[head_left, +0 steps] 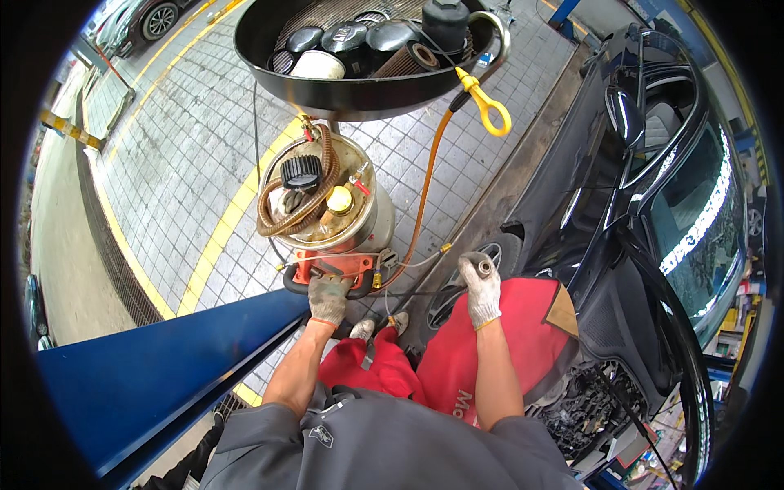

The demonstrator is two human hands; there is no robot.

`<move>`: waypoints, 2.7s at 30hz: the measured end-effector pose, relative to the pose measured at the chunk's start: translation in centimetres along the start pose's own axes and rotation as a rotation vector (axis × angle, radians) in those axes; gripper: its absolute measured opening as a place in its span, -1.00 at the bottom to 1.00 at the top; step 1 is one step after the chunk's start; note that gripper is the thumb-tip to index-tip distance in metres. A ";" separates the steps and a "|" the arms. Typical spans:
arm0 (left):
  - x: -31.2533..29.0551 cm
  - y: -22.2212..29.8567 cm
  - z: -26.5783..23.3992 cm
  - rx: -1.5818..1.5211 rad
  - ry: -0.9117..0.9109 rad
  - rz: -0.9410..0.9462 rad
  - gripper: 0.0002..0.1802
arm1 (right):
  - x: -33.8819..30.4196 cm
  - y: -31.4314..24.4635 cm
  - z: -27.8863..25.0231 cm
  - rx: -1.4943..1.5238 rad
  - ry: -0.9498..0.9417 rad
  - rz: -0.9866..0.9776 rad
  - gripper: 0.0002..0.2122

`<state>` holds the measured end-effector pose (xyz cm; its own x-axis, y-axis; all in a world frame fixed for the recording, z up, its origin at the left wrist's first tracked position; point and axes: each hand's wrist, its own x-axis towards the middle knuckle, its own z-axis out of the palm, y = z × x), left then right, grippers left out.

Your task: The person reaches into the car's interior, removes a bottle, and exits the vehicle. They then walk to the front of the car, put on gloves, and use an oil extraction machine to remove oil from the engine. The person handles the machine's hose and tank throughout the process.

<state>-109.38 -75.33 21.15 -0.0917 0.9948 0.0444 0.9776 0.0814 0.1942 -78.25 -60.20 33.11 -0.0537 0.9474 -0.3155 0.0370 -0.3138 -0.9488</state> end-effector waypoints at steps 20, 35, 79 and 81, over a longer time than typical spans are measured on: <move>24.1 0.8 3.6 0.042 -0.014 -0.139 -0.76 | -0.3 2.5 4.2 0.032 0.068 -0.070 -0.87; 29.9 -2.0 1.1 0.009 -0.118 -0.095 -0.55 | -0.5 6.3 12.6 -0.558 -0.137 -0.093 -0.61; -12.6 4.9 -19.2 -0.954 0.180 -0.346 -0.61 | -4.9 9.9 23.8 0.025 -0.479 0.313 -0.45; -13.1 4.0 -16.1 -0.989 0.129 -0.409 -0.62 | -9.0 11.2 19.9 0.200 -0.332 0.432 -0.49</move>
<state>-107.32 -88.98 37.14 -0.4526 0.8847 -0.1117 0.2868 0.2631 0.9212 -97.19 -73.45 24.92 -0.3869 0.6705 -0.6331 -0.0625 -0.7040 -0.7074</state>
